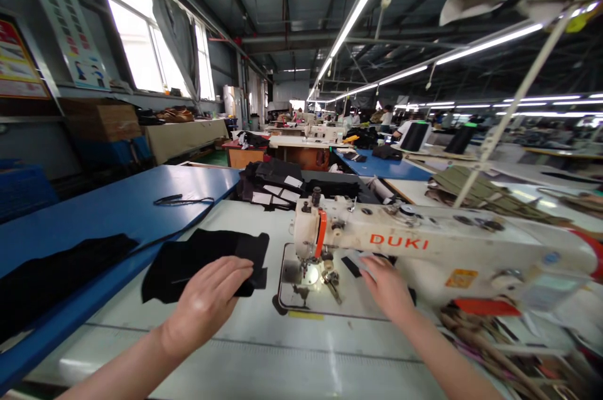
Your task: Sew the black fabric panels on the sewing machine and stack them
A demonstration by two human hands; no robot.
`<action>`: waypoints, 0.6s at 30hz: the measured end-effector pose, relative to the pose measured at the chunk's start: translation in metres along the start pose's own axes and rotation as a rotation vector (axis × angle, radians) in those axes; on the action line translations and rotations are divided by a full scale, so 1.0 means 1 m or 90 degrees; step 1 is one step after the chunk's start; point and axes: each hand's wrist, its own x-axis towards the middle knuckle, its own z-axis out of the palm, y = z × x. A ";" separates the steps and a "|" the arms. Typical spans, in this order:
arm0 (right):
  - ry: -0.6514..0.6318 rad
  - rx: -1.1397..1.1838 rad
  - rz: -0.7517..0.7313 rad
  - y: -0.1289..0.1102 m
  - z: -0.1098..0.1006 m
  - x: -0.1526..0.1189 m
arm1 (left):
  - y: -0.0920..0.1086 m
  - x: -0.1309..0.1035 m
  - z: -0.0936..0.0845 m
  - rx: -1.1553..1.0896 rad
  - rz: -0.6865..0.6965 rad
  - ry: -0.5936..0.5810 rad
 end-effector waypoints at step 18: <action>0.013 -0.069 0.171 0.034 0.012 0.008 | 0.012 -0.036 0.079 -0.139 -0.173 -0.191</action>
